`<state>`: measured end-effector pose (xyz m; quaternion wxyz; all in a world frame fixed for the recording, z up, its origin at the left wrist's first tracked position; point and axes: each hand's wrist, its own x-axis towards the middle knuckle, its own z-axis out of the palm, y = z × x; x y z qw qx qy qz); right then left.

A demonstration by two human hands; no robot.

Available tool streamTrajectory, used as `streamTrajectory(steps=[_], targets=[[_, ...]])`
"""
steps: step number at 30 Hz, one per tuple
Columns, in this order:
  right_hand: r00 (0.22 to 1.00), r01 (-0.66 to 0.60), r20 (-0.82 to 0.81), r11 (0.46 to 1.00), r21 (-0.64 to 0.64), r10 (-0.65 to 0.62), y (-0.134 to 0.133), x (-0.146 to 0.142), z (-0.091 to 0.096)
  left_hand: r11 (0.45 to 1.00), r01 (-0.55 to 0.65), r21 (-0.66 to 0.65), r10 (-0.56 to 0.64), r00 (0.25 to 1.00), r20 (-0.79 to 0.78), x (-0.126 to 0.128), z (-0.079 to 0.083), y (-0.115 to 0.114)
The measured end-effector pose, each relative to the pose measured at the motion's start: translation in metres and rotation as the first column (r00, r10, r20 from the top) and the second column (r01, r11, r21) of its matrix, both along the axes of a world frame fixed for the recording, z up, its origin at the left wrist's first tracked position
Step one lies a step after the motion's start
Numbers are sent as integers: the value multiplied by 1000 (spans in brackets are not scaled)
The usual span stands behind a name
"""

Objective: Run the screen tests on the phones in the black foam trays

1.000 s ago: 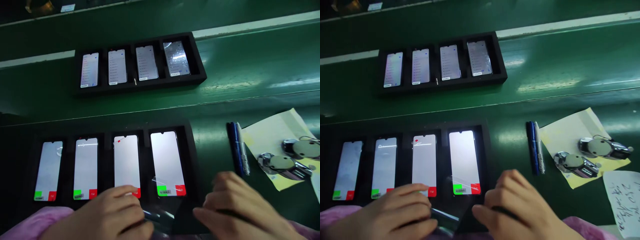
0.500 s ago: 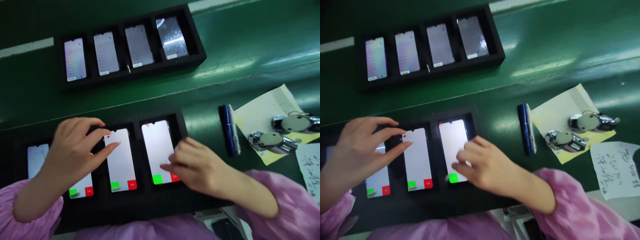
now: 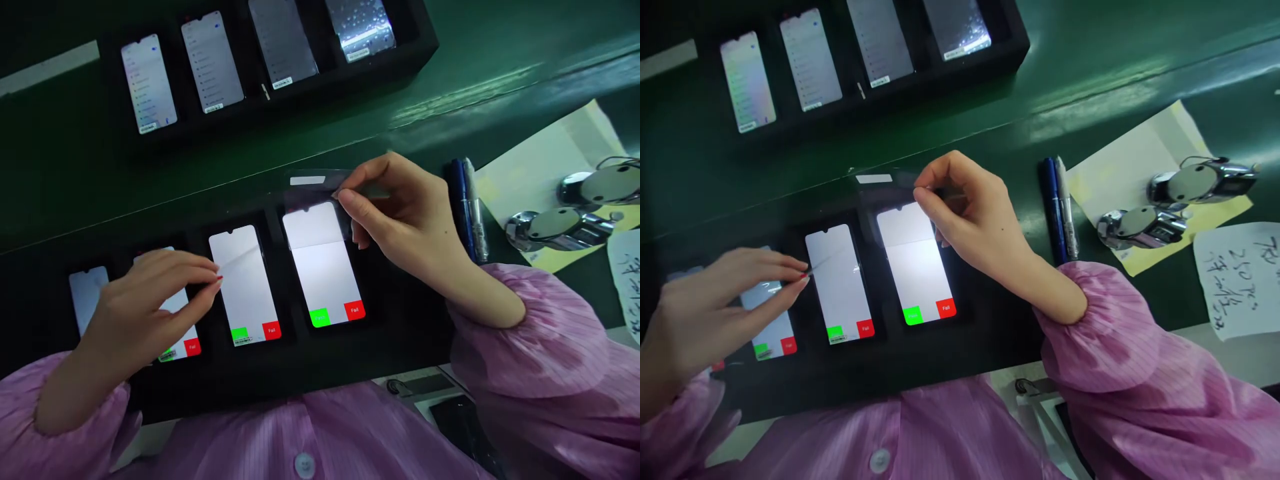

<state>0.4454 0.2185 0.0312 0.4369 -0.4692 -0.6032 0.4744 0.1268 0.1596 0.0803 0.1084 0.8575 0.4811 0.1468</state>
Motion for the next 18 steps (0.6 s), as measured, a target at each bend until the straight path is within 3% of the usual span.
streamTrajectory(steps=[5,10,13,16,18], targets=[[964,-183,199,983,14,177,-20,11,5,988,69,-141,-48,988,145,2,11,-35],[828,-430,420,902,49,372,-30,19,1,950,167,-263,-121,976,181,1,7,-67],[787,-440,534,888,134,309,-30,14,-12,940,187,-287,-132,971,200,5,8,-82],[819,-349,555,894,281,145,-28,12,-20,923,254,-287,-188,953,240,12,8,-93],[822,-350,559,873,339,112,-27,14,-20,892,337,-302,-263,929,261,17,5,-100]])
